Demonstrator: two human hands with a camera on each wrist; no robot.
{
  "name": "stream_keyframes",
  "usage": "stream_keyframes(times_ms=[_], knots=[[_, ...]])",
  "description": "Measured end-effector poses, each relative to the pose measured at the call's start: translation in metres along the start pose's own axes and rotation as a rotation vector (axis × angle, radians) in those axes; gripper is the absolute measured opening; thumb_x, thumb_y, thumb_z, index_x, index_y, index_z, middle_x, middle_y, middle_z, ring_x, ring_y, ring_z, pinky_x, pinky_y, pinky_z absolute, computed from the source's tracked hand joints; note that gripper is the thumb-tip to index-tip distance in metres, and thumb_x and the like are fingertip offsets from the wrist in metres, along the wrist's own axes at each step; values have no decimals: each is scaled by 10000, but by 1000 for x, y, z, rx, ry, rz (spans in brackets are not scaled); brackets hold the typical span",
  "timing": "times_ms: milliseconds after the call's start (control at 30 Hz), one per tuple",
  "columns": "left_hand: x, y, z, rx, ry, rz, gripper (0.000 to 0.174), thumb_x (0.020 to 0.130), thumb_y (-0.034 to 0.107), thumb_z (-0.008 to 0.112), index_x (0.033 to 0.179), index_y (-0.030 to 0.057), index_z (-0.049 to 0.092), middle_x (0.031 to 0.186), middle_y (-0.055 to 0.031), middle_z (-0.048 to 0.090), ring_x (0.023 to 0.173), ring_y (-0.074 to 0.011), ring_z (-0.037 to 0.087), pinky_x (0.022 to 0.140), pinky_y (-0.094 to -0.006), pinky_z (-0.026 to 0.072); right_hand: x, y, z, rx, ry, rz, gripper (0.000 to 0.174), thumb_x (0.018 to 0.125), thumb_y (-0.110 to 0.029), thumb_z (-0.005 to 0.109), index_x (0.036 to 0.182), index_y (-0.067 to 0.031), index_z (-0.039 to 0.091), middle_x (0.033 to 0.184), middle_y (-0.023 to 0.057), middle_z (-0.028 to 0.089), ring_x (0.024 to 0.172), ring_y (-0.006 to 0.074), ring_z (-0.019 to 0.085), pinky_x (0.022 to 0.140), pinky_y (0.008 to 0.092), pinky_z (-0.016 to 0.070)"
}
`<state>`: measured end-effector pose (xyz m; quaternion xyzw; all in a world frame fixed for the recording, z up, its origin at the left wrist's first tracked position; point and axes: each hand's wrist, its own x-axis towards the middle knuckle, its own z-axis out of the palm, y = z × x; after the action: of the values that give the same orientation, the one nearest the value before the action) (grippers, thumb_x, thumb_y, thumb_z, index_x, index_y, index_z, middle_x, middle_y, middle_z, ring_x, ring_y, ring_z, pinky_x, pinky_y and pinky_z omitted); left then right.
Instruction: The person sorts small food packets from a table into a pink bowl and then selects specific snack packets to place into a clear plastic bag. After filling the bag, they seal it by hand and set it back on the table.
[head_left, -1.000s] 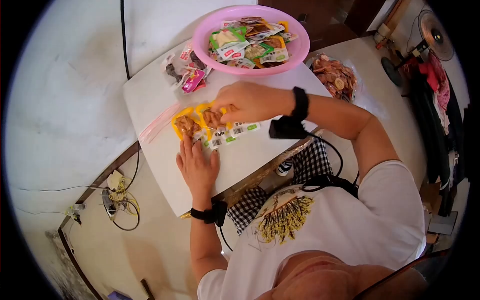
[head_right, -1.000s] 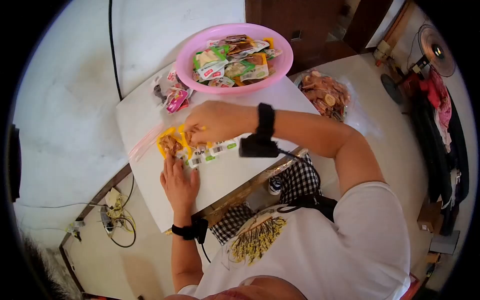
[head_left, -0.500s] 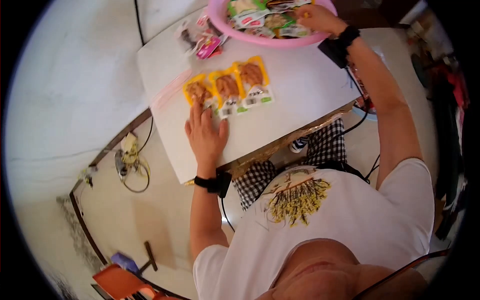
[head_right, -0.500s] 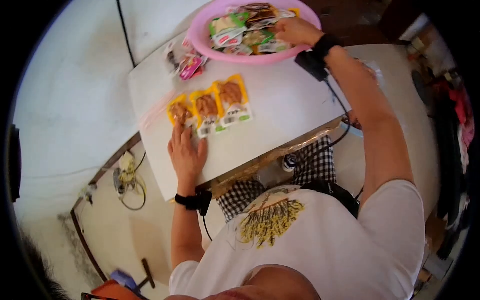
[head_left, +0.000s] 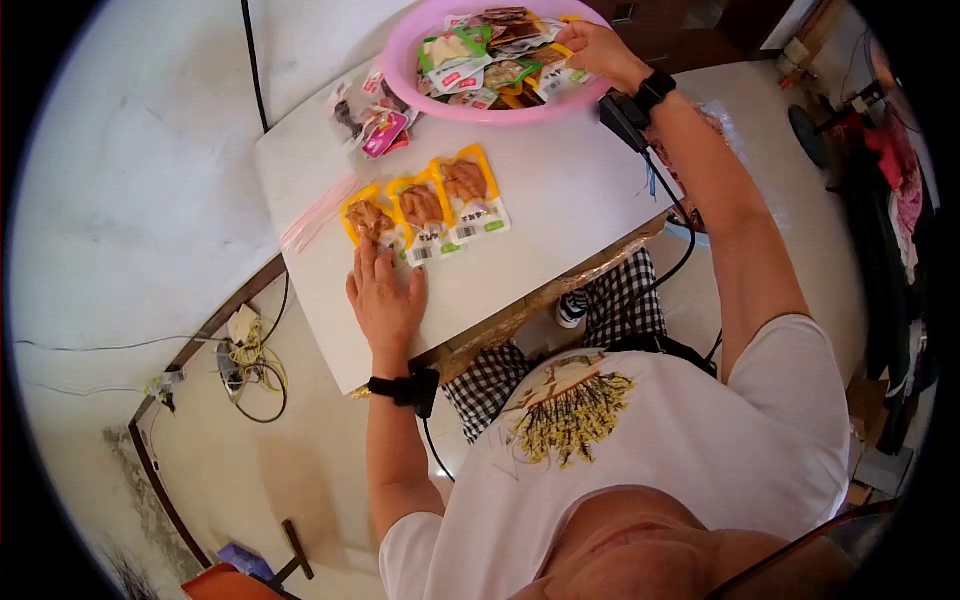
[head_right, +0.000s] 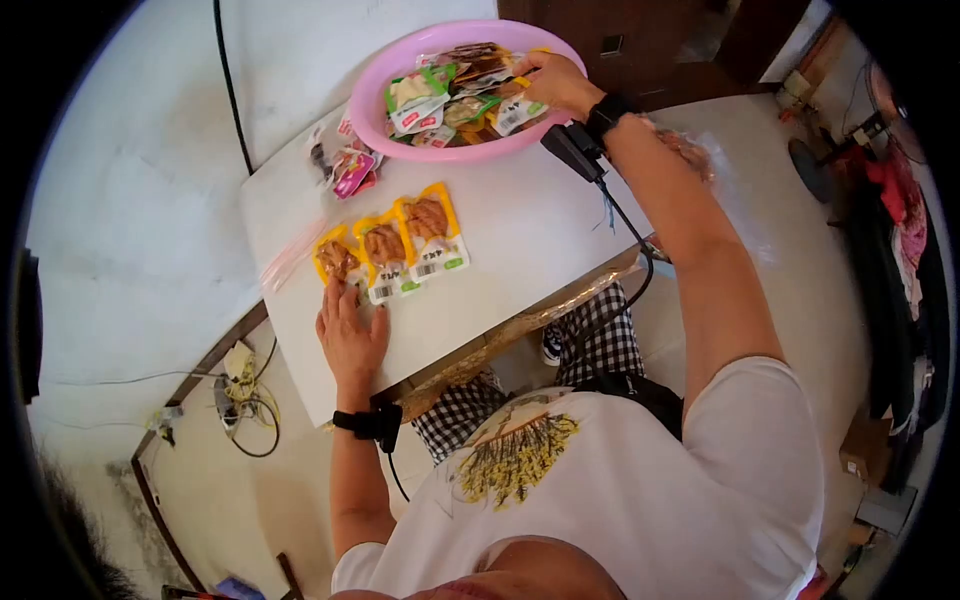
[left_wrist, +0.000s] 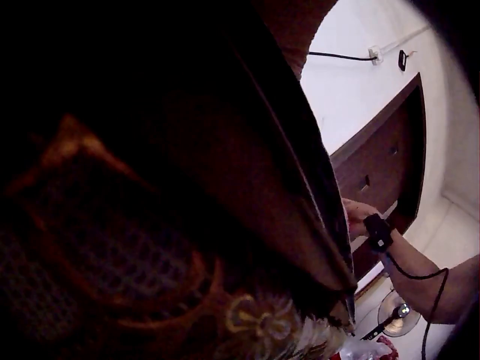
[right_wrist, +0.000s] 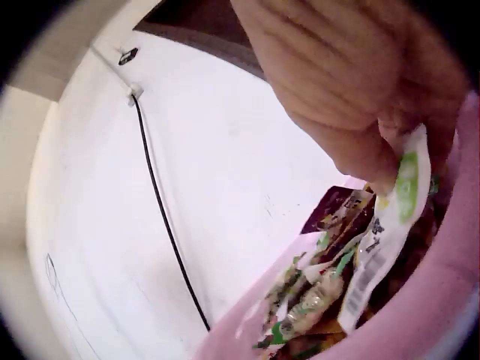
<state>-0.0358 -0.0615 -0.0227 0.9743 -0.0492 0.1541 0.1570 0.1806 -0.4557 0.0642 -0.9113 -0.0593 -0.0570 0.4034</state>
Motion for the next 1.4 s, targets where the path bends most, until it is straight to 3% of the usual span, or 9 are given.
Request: stream_keyframes(times_ms=[133,367,533,667,867,967,1000,1133,1400], knots=[[-1,0,0,12,0,0,439,774,282,665,1132,46,570,1438,-179,398,1325,-320,371,1051,-500,279,-32,-11,-17,528,34,13,276,777,82,594,1039,1,616,974,78,650,877,150,636,739,282,530],[-4,-1,-2,-23,31,30,428,777,283,665,1116,41,566,1439,-180,397,1316,-321,379,1028,-514,291,-129,-61,-25,884,-119,-32,264,859,50,551,1116,28,607,1063,103,640,921,171,646,832,297,540],[-4,-6,6,5,46,29,433,779,303,669,1114,47,573,1448,-170,391,1316,-310,383,1024,-511,300,-157,-51,20,1090,-463,46,333,857,74,519,1177,7,582,1081,85,629,980,176,622,903,326,501],[-4,-5,5,-3,35,7,440,784,318,665,1123,47,591,1445,-173,391,1318,-311,378,1043,-506,289,-161,-48,73,1163,-360,230,353,860,72,506,1204,5,553,1123,88,602,980,167,615,880,313,503],[-3,-14,3,-48,10,46,470,773,292,684,1163,53,576,1428,-185,406,1321,-328,366,1043,-510,295,-171,-24,126,377,-231,127,411,853,-5,561,1261,0,507,1242,139,536,1115,256,556,950,360,454],[8,-36,-7,-214,-12,65,437,798,248,679,1175,56,570,1359,-205,473,1266,-353,431,1014,-483,364,-193,-30,131,-174,32,-200,498,827,-68,626,1299,-3,479,1373,204,409,1271,349,408,1055,415,347],[17,-45,-17,-294,-23,64,427,806,234,676,1179,56,567,1335,-210,495,1248,-359,452,1003,-472,387,-198,-36,129,-54,-8,-176,562,806,-85,650,1328,-10,456,1456,235,277,1363,392,256,1110,437,251],[61,-82,-46,-142,93,109,305,841,188,641,1109,45,619,1214,-205,585,1141,-366,535,951,-433,445,-202,-30,141,-95,-146,-308,556,760,-92,650,1289,-12,499,1415,289,342,1320,425,330,1091,450,281],[135,-129,-22,62,83,23,237,835,206,639,1032,84,684,1152,-129,638,1064,-314,590,886,-390,480,-212,-43,139,-124,-84,-335,440,773,-124,648,1188,-2,566,1397,231,408,1283,416,371,1080,457,292]])
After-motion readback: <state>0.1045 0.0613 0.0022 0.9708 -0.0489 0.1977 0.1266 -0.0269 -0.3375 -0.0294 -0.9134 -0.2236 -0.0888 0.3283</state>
